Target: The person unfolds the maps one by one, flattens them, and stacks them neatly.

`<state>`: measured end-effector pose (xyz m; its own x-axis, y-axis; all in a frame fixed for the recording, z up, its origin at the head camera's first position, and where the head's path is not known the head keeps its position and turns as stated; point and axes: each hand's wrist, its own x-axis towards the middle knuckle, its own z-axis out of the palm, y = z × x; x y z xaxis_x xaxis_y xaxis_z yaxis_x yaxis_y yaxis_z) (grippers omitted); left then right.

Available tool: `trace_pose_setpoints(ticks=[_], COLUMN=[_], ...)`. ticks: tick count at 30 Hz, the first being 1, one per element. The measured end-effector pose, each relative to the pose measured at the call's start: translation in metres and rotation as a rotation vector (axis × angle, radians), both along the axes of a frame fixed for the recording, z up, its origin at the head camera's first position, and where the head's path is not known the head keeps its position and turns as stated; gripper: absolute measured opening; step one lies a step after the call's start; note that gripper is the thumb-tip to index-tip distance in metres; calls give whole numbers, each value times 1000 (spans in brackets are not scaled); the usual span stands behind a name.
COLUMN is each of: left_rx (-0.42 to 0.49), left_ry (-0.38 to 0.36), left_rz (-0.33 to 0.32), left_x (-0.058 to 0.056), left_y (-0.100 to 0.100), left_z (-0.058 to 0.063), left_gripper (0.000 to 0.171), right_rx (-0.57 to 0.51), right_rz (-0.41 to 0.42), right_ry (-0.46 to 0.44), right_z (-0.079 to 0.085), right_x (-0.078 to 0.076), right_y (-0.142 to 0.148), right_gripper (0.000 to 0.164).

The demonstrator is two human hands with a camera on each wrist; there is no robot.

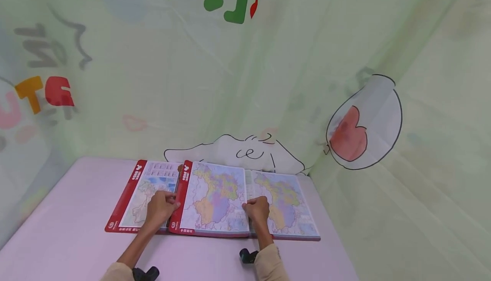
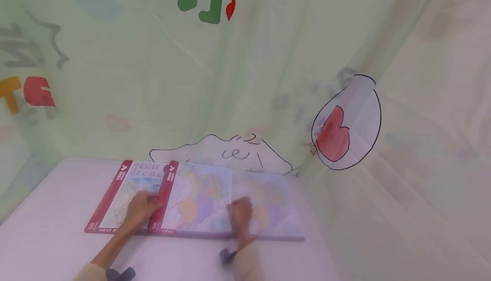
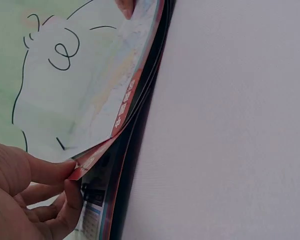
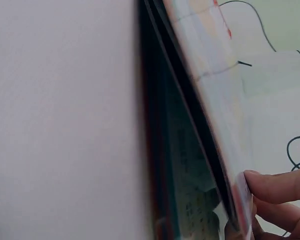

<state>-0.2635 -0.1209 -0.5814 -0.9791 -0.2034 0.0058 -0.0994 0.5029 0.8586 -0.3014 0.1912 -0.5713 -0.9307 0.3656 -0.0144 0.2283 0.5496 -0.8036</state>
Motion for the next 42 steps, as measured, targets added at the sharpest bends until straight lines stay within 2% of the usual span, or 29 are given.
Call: trace_pose_setpoints(ticks=[5, 9, 13, 17, 20, 23, 28, 32, 36, 42], left_rx=[19, -15, -43, -44, -33, -40, -64, -71, -71, -75], left_ry=[-29, -42, -24, -15, -9, 29, 106, 106, 99, 106], left_rz=[-30, -45, -30, -5, 2, 2, 28, 38, 45, 68], left_x=[-2, -7, -11, -10, -9, -10, -10, -5, 0, 10], left_y=[2, 5, 7, 8, 7, 5, -3, -11, -19, -38], left_z=[5, 8, 7, 6, 5, 4, 3, -2, -4, 6], left_gripper=[52, 59, 60, 59, 58, 58, 56, 57, 58, 58], right_rx=[46, 41, -44, -128, -201, -240, -173, -106, -95, -56], right_rz=[-23, -54, -63, -43, -24, -10, -40, -91, -115, -175], right_ry=[111, 159, 140, 115, 98, 90, 122, 129, 130, 136], right_z=[-8, -13, -11, -7, 1, 10, 17, 15, 14, 16], right_x=[-2, -3, -5, -7, -4, -2, -4, -8, -9, -10], right_y=[0, 0, 0, 2, 4, 5, 10, 18, 30, 50], right_gripper=[18, 31, 37, 39, 38, 35, 34, 36, 38, 36])
